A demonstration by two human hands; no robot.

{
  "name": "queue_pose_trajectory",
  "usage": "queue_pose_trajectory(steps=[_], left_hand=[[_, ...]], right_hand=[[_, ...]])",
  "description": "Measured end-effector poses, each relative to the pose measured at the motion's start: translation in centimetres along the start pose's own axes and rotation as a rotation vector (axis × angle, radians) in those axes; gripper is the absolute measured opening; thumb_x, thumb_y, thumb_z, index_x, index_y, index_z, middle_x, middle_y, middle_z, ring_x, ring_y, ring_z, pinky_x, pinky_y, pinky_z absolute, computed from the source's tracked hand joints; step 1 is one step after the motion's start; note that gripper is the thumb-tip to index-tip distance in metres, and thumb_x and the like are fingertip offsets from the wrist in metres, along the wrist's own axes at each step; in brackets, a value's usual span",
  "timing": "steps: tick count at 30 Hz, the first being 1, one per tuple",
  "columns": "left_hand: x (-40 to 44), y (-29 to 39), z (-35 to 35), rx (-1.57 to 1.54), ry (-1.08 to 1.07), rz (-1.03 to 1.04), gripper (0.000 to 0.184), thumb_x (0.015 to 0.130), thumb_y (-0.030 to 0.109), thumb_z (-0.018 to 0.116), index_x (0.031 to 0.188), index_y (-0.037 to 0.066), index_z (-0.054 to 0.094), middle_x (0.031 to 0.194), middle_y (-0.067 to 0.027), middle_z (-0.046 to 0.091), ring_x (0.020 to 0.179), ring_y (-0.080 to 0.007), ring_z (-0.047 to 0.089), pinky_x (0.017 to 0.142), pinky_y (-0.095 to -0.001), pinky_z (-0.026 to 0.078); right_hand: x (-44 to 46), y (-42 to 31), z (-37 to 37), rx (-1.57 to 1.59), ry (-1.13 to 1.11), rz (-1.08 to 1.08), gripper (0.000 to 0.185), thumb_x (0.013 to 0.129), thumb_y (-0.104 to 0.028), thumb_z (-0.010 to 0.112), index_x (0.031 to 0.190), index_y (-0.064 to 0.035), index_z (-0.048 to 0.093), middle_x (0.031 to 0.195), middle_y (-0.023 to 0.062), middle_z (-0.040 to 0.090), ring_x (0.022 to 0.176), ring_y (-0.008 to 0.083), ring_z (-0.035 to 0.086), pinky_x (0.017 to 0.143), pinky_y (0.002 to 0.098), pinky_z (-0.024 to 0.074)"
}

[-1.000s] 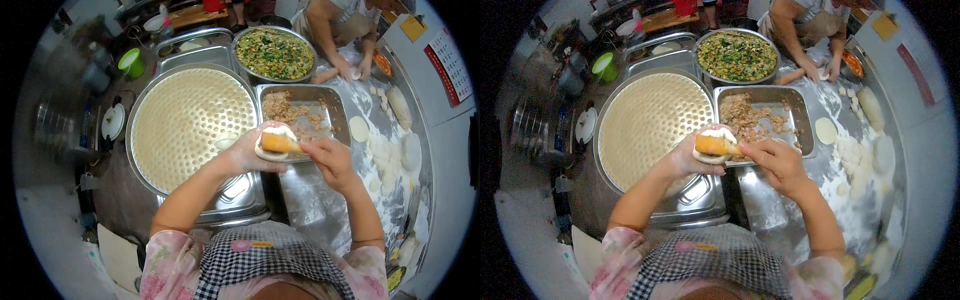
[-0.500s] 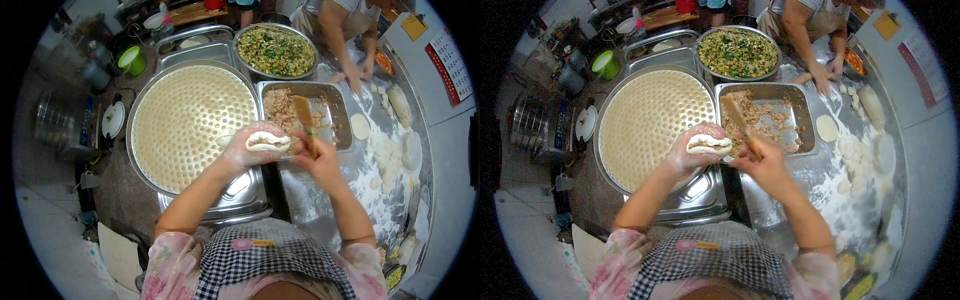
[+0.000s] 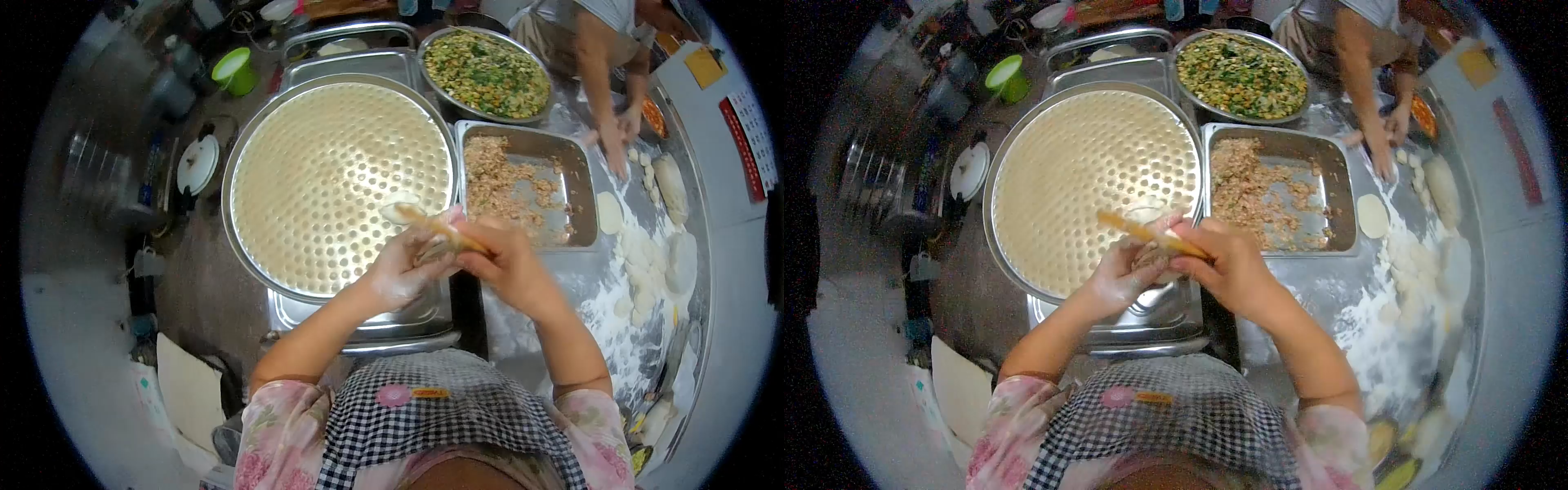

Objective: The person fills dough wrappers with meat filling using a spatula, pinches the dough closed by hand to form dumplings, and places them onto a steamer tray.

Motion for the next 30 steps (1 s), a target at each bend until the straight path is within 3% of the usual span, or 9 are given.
queue_pose_trajectory(steps=[1, 4, 9, 12, 13, 18, 22, 27, 30], left_hand=[[-0.8, 1.2, -0.6, 0.314, 0.006, 0.251, 0.055, 0.091, 0.012, 0.055, 0.139, 0.000, 0.032, 0.133, -0.0153, 0.043, 0.114, -0.0187, 0.049, 0.095, -0.0292, 0.040], [-3.1, -2.5, -2.9, 0.596, 0.039, 0.163, 0.050, 0.088, 0.001, 0.054, 0.135, -0.001, 0.038, 0.130, -0.0155, 0.045, 0.114, -0.0204, 0.049, 0.098, -0.0293, 0.039], [-6.2, -5.3, -4.9, 0.455, 0.206, 0.296, 0.044, 0.095, 0.023, 0.045, 0.132, -0.001, 0.044, 0.126, -0.0125, 0.047, 0.115, -0.0199, 0.048, 0.097, -0.0288, 0.039], [-4.3, -8.5, -7.3, -0.505, 0.219, 0.012, 0.044, 0.092, 0.020, 0.051, 0.132, 0.001, 0.045, 0.128, -0.0115, 0.047, 0.114, -0.0200, 0.049, 0.098, -0.0294, 0.040], [-3.7, -6.2, -8.5, 0.227, 0.268, 0.048, 0.043, 0.092, 0.026, 0.052, 0.129, 0.006, 0.048, 0.127, -0.0137, 0.049, 0.119, -0.0229, 0.047, 0.100, -0.0370, 0.039], [-2.5, -4.4, -11.6, 1.018, 0.150, 0.420, 0.058, 0.072, 0.012, 0.074, 0.125, 0.007, 0.052, 0.130, -0.0139, 0.049, 0.117, -0.0252, 0.050, 0.097, -0.0345, 0.042], [-4.3, -5.3, -15.4, 0.959, 0.275, 0.107, 0.057, 0.069, 0.017, 0.077, 0.120, 0.006, 0.055, 0.112, -0.0120, 0.056, 0.106, -0.0243, 0.055, 0.087, -0.0337, 0.047], [-3.6, -7.5, -16.1, 1.102, 0.192, -0.172, 0.034, 0.079, 0.031, 0.067, 0.105, 0.010, 0.062, 0.091, -0.0106, 0.064, 0.084, -0.0236, 0.064, 0.074, -0.0340, 0.050], [-3.0, -8.0, -15.9, 1.017, 0.226, -0.074, 0.032, 0.082, 0.034, 0.064, 0.100, 0.009, 0.064, 0.088, -0.0100, 0.065, 0.084, -0.0240, 0.063, 0.073, -0.0336, 0.049]], right_hand=[[-0.1, 0.3, 1.3, 0.015, -0.027, -0.014, 0.028, 0.077, -0.012, 0.068, 0.103, -0.0042, 0.063, 0.080, 0.0122, 0.057, 0.072, 0.0276, 0.057, 0.062, 0.0358, 0.0448], [-0.5, -0.2, 5.1, -0.111, -0.093, -0.060, 0.022, 0.079, -0.015, 0.065, 0.098, -0.0049, 0.063, 0.080, 0.0125, 0.058, 0.073, 0.0298, 0.058, 0.064, 0.0369, 0.0472], [-1.1, 2.3, 10.2, 0.046, 0.002, -0.118, 0.022, 0.071, -0.005, 0.060, 0.093, -0.0047, 0.063, 0.080, 0.0129, 0.060, 0.072, 0.0314, 0.062, 0.061, 0.0379, 0.0499], [0.8, 2.4, 10.5, 0.078, 0.091, -0.178, 0.024, 0.069, -0.001, 0.058, 0.093, -0.0038, 0.062, 0.082, 0.0141, 0.061, 0.074, 0.0318, 0.062, 0.063, 0.0376, 0.0502], [1.4, 1.9, 10.0, 0.028, 0.122, -0.187, 0.026, 0.069, 0.001, 0.055, 0.094, -0.0044, 0.062, 0.084, 0.0150, 0.061, 0.076, 0.0316, 0.062, 0.066, 0.0379, 0.0509], [3.1, 6.3, 12.4, -0.178, 0.007, 0.012, 0.025, 0.075, -0.009, 0.063, 0.100, -0.0077, 0.064, 0.088, 0.0131, 0.063, 0.082, 0.0311, 0.063, 0.071, 0.0368, 0.0498], [3.2, 8.8, 11.4, -0.173, -0.060, 0.222, 0.029, 0.076, -0.023, 0.069, 0.102, -0.0108, 0.066, 0.089, 0.0121, 0.063, 0.080, 0.0308, 0.062, 0.073, 0.0396, 0.0490], [4.8, 6.4, 13.3, -0.259, -0.079, -0.006, 0.036, 0.074, -0.031, 0.071, 0.103, -0.0118, 0.063, 0.090, 0.0099, 0.059, 0.085, 0.0301, 0.060, 0.070, 0.0389, 0.0484], [4.9, 8.1, 16.2, -0.202, -0.156, -0.006, 0.026, 0.078, -0.022, 0.065, 0.100, -0.0109, 0.061, 0.093, 0.0106, 0.058, 0.090, 0.0303, 0.058, 0.076, 0.0394, 0.0475]])
Point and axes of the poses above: each hand's wrist, its own x-axis towards the middle knuckle, its own z-axis out of the palm, y = z × x, the point moved 10 cm from there along x, towards the middle knuckle
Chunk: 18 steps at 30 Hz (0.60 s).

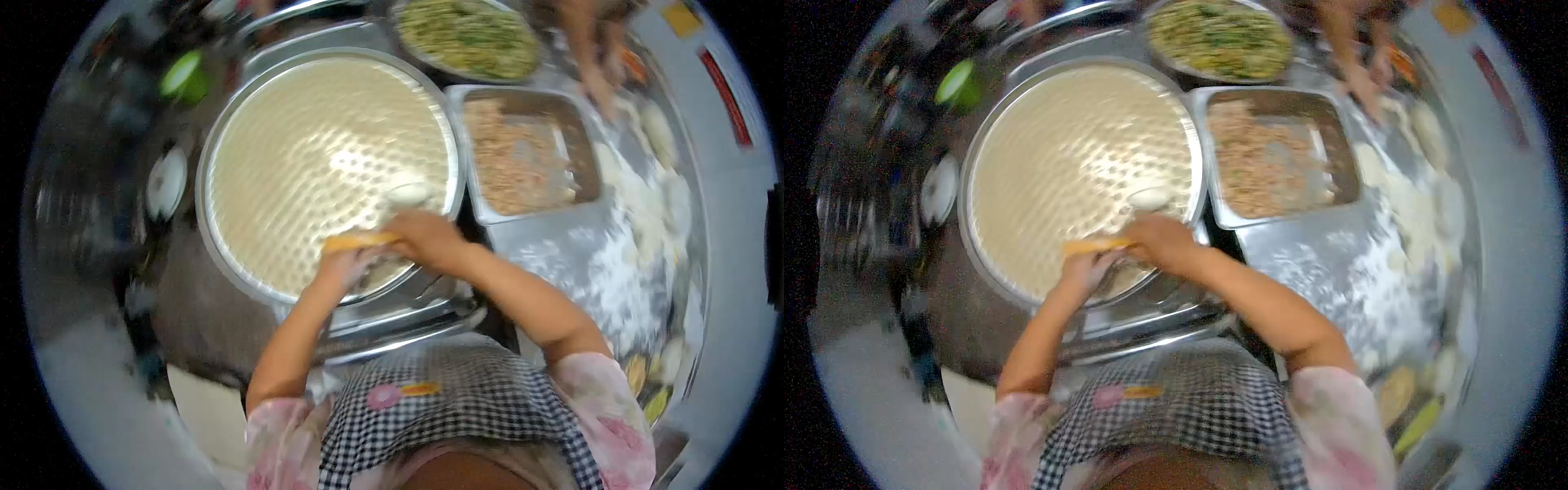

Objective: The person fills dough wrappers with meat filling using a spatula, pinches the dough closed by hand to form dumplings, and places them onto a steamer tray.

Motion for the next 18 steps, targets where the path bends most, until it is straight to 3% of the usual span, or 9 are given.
queue_pose_trajectory(steps=[2, 4, 5, 6, 9, 12, 13, 16, 18], left_hand=[[-0.2, -1.3, 0.1, -0.060, 0.028, -0.125, 0.024, 0.082, 0.025, 0.065, 0.096, 0.007, 0.065, 0.087, -0.0097, 0.064, 0.082, -0.0241, 0.062, 0.073, -0.0331, 0.048], [-0.5, -0.1, -0.5, -0.167, 0.079, 0.033, 0.020, 0.084, 0.020, 0.063, 0.096, 0.004, 0.064, 0.088, -0.0110, 0.063, 0.082, -0.0224, 0.061, 0.075, -0.0333, 0.047], [-0.6, 0.8, -1.2, -0.120, 0.116, 0.094, 0.015, 0.081, 0.015, 0.064, 0.091, 0.003, 0.064, 0.086, -0.0111, 0.063, 0.081, -0.0235, 0.061, 0.074, -0.0329, 0.047], [-0.7, 1.6, -1.9, -0.072, 0.160, 0.149, 0.010, 0.078, 0.010, 0.066, 0.085, 0.003, 0.065, 0.084, -0.0111, 0.063, 0.079, -0.0246, 0.061, 0.072, -0.0326, 0.047], [-0.4, -2.4, -0.7, -0.259, 0.115, 0.015, 0.008, 0.078, 0.007, 0.066, 0.084, 0.002, 0.063, 0.083, -0.0107, 0.062, 0.079, -0.0235, 0.060, 0.073, -0.0318, 0.047], [-0.4, -2.8, -0.8, -0.205, 0.158, 0.031, 0.009, 0.079, 0.005, 0.066, 0.087, 0.002, 0.062, 0.084, -0.0093, 0.060, 0.078, -0.0208, 0.059, 0.074, -0.0305, 0.047], [-0.5, -3.0, -0.7, -0.204, 0.148, 0.002, 0.010, 0.081, 0.004, 0.065, 0.089, 0.002, 0.061, 0.086, -0.0074, 0.060, 0.079, -0.0167, 0.058, 0.073, -0.0282, 0.046], [-1.2, -2.7, -0.5, -0.407, 0.193, -0.036, 0.010, 0.081, 0.003, 0.065, 0.090, 0.001, 0.061, 0.085, -0.0055, 0.059, 0.080, -0.0140, 0.056, 0.073, -0.0261, 0.046], [-1.6, -1.8, -0.9, -0.304, 0.187, -0.062, 0.014, 0.082, 0.004, 0.064, 0.095, 0.000, 0.060, 0.084, -0.0034, 0.057, 0.079, -0.0115, 0.054, 0.071, -0.0246, 0.045]], right_hand=[[0.2, -0.4, 0.9, -0.030, 0.009, -0.061, 0.014, 0.079, -0.018, 0.059, 0.089, -0.0082, 0.056, 0.086, 0.0111, 0.056, 0.083, 0.0308, 0.058, 0.071, 0.0417, 0.0468], [0.0, -1.3, 0.8, -0.027, 0.094, -0.110, 0.011, 0.081, -0.015, 0.055, 0.087, -0.0075, 0.053, 0.083, 0.0117, 0.054, 0.080, 0.0314, 0.058, 0.068, 0.0422, 0.0467], [-0.4, -2.0, 0.0, -0.052, 0.201, -0.160, 0.010, 0.082, -0.015, 0.053, 0.089, -0.0072, 0.052, 0.083, 0.0121, 0.054, 0.079, 0.0318, 0.058, 0.068, 0.0421, 0.0467], [-0.5, -1.4, 0.2, -0.036, 0.171, -0.114, 0.010, 0.083, -0.014, 0.051, 0.090, -0.0071, 0.051, 0.084, 0.0123, 0.054, 0.079, 0.0320, 0.058, 0.068, 0.0420, 0.0468], [-0.3, -1.3, 0.7, 0.019, 0.034, 0.015, 0.014, 0.085, -0.014, 0.049, 0.096, -0.0058, 0.050, 0.090, 0.0141, 0.055, 0.081, 0.0331, 0.058, 0.070, 0.0421, 0.0473], [-0.4, -0.5, 1.4, -0.003, -0.046, 0.144, 0.016, 0.085, -0.014, 0.048, 0.098, -0.0045, 0.050, 0.093, 0.0155, 0.055, 0.085, 0.0337, 0.059, 0.071, 0.0427, 0.0476], [-0.4, -1.0, 1.4, -0.025, -0.037, 0.042, 0.018, 0.086, -0.014, 0.047, 0.100, -0.0041, 0.051, 0.095, 0.0166, 0.055, 0.088, 0.0339, 0.059, 0.072, 0.0436, 0.0478], [-0.6, -1.0, 1.4, 0.039, 0.006, -0.004, 0.017, 0.086, -0.014, 0.047, 0.098, -0.0035, 0.052, 0.094, 0.0168, 0.056, 0.089, 0.0342, 0.060, 0.071, 0.0446, 0.0479], [-0.4, -1.0, 1.6, 0.085, 0.063, -0.056, 0.020, 0.084, -0.015, 0.051, 0.101, -0.0047, 0.053, 0.094, 0.0174, 0.058, 0.088, 0.0354, 0.060, 0.070, 0.0459, 0.0478]])
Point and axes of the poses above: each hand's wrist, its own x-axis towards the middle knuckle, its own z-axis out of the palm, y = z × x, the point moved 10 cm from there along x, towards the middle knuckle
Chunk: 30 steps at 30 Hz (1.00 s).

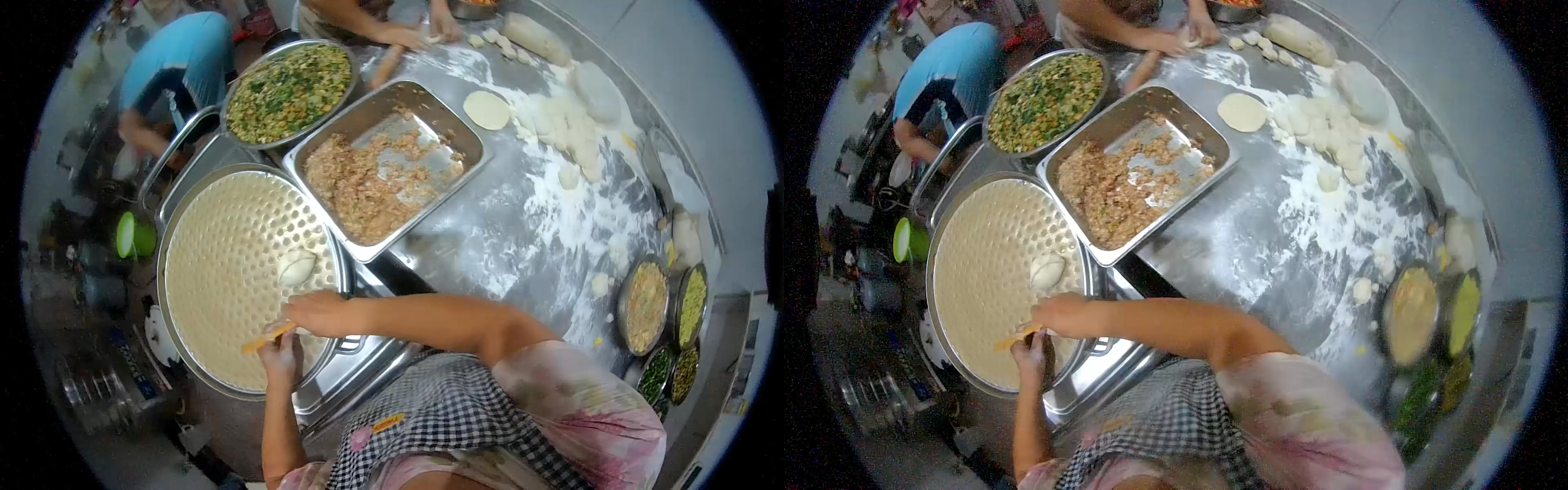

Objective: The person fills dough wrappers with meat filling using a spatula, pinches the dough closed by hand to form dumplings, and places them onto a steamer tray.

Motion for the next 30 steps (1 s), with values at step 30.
queue_pose_trajectory(steps=[30], left_hand=[[-4.2, 28.9, 71.4, 0.654, -0.952, 1.217, 0.030, 0.071, 0.006, 0.064, 0.100, 0.007, 0.058, 0.099, -0.0134, 0.058, 0.093, -0.0297, 0.057, 0.081, -0.0369, 0.047]], right_hand=[[-63.4, 6.0, -14.7, 0.561, 1.291, 1.001, 0.027, 0.092, -0.014, 0.049, 0.114, 0.0007, 0.057, 0.080, 0.0046, 0.059, 0.071, 0.0104, 0.056, 0.063, 0.0253, 0.0445]])
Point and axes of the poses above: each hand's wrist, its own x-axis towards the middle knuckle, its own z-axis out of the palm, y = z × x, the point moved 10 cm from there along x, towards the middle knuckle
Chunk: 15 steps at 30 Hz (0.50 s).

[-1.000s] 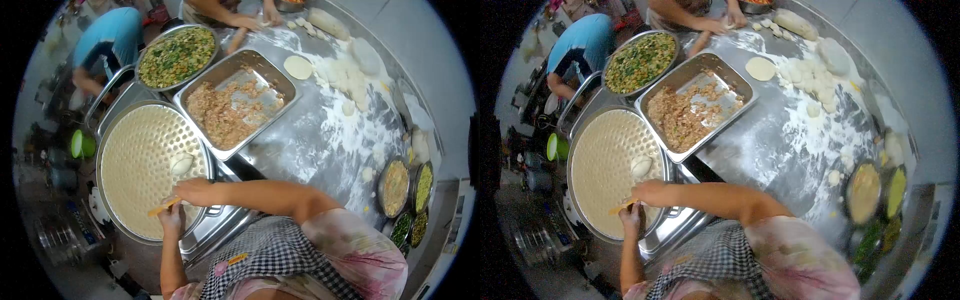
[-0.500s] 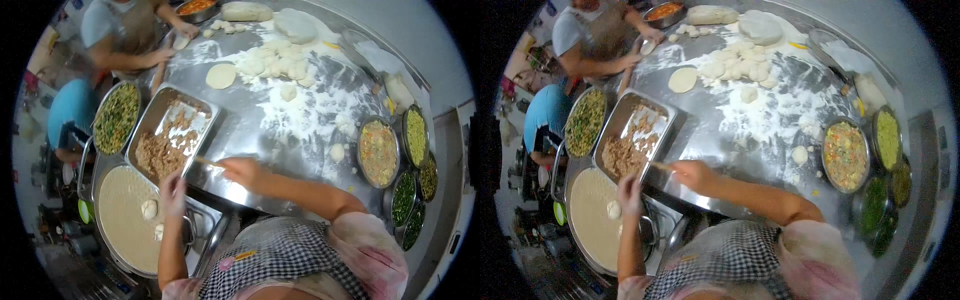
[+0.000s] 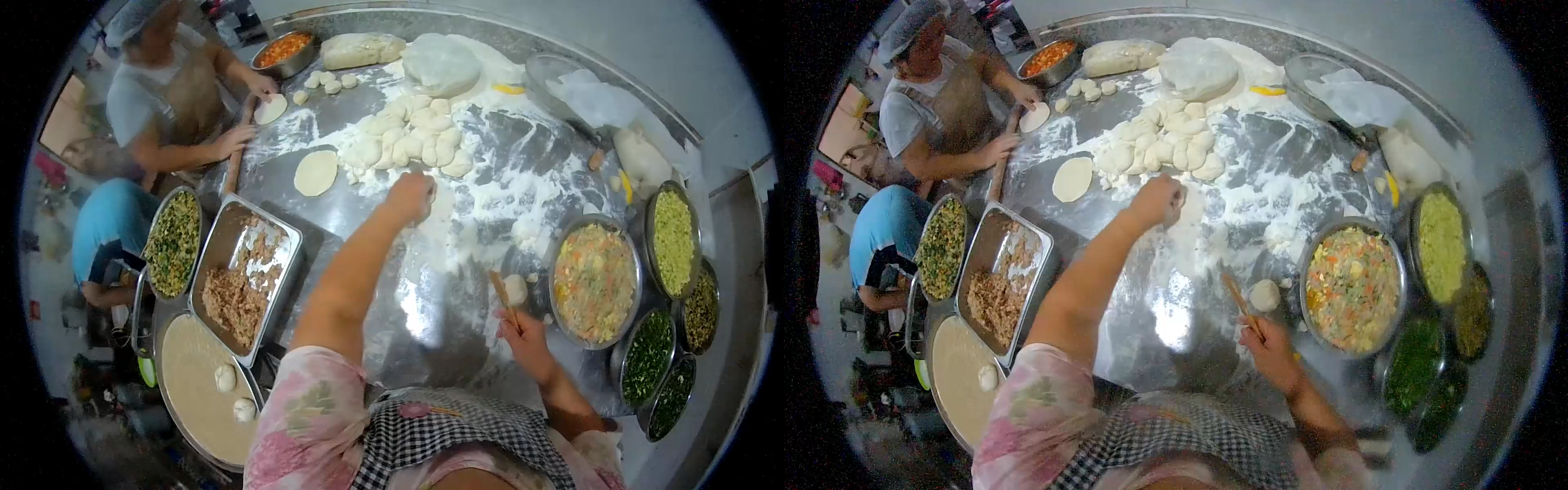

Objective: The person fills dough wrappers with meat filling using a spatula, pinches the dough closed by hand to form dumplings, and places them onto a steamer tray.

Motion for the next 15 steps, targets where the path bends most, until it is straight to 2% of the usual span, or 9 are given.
queue_pose_trajectory(steps=[2, 4, 6, 8, 10, 12, 13, 15], left_hand=[[-2.0, 1.3, -6.6, -0.401, 0.148, -0.074, 0.025, 0.071, 0.005, 0.065, 0.095, 0.005, 0.060, 0.091, -0.0110, 0.059, 0.084, -0.0257, 0.058, 0.074, -0.0345, 0.048], [-7.1, 5.7, -14.2, -0.527, 0.340, -0.081, 0.025, 0.070, 0.004, 0.067, 0.094, 0.006, 0.061, 0.088, -0.0093, 0.058, 0.079, -0.0211, 0.058, 0.068, -0.0318, 0.047], [-13.6, 9.6, -17.9, -0.304, 0.394, 0.024, 0.029, 0.070, 0.004, 0.068, 0.098, 0.007, 0.061, 0.089, -0.0098, 0.060, 0.081, -0.0219, 0.059, 0.069, -0.0343, 0.047], [-20.1, 12.4, -16.7, -0.168, 0.397, 0.146, 0.030, 0.071, 0.006, 0.069, 0.099, 0.010, 0.061, 0.092, -0.0107, 0.059, 0.084, -0.0256, 0.059, 0.068, -0.0353, 0.048], [-25.4, 9.8, -7.5, -0.180, 0.141, 0.021, 0.034, 0.072, 0.010, 0.070, 0.105, 0.012, 0.060, 0.101, -0.0114, 0.058, 0.095, -0.0282, 0.057, 0.077, -0.0394, 0.048], [-29.1, 9.1, -2.6, -0.123, 0.112, 0.056, 0.041, 0.070, 0.014, 0.074, 0.108, 0.010, 0.060, 0.106, -0.0169, 0.058, 0.097, -0.0348, 0.056, 0.083, -0.0438, 0.044], [-29.4, 9.3, -2.8, -0.148, 0.171, 0.002, 0.045, 0.070, 0.018, 0.075, 0.111, 0.010, 0.058, 0.117, -0.0207, 0.053, 0.104, -0.0405, 0.053, 0.088, -0.0472, 0.043], [-27.5, 10.2, -3.9, -0.022, 0.224, -0.085, 0.044, 0.072, 0.017, 0.073, 0.112, 0.010, 0.058, 0.118, -0.0196, 0.054, 0.107, -0.0401, 0.052, 0.091, -0.0468, 0.042]], right_hand=[[0.1, 0.1, 0.0, -0.017, -0.028, 0.026, 0.027, 0.092, -0.015, 0.050, 0.112, 0.0010, 0.058, 0.080, 0.0047, 0.060, 0.071, 0.0106, 0.056, 0.063, 0.0259, 0.0447], [0.7, 0.3, 0.2, -0.032, -0.053, 0.023, 0.026, 0.092, -0.015, 0.050, 0.111, 0.0013, 0.058, 0.079, 0.0047, 0.060, 0.071, 0.0106, 0.056, 0.063, 0.0263, 0.0449], [1.5, 1.1, 1.1, -0.042, -0.082, 0.004, 0.026, 0.092, -0.015, 0.050, 0.110, 0.0017, 0.058, 0.078, 0.0045, 0.061, 0.071, 0.0105, 0.056, 0.063, 0.0267, 0.0451], [2.0, 0.7, 2.3, -0.030, -0.125, -0.026, 0.026, 0.092, -0.016, 0.051, 0.109, 0.0017, 0.059, 0.077, 0.0042, 0.060, 0.070, 0.0105, 0.055, 0.063, 0.0267, 0.0451], [2.2, 0.5, 3.7, -0.019, -0.168, -0.014, 0.026, 0.092, -0.016, 0.051, 0.109, 0.0018, 0.059, 0.076, 0.0042, 0.060, 0.069, 0.0106, 0.055, 0.063, 0.0268, 0.0452], [2.2, 0.4, 5.1, -0.018, -0.220, 0.039, 0.026, 0.092, -0.016, 0.052, 0.109, 0.0020, 0.058, 0.075, 0.0044, 0.059, 0.069, 0.0108, 0.055, 0.063, 0.0270, 0.0453], [2.4, 0.0, 5.7, -0.010, -0.231, 0.025, 0.025, 0.091, -0.014, 0.052, 0.109, 0.0017, 0.059, 0.075, 0.0035, 0.059, 0.068, 0.0096, 0.054, 0.062, 0.0254, 0.0443], [2.0, -0.4, 6.6, 0.006, -0.248, 0.018, 0.023, 0.091, -0.010, 0.052, 0.108, 0.0011, 0.061, 0.075, 0.0017, 0.060, 0.065, 0.0074, 0.052, 0.059, 0.0223, 0.0424]])
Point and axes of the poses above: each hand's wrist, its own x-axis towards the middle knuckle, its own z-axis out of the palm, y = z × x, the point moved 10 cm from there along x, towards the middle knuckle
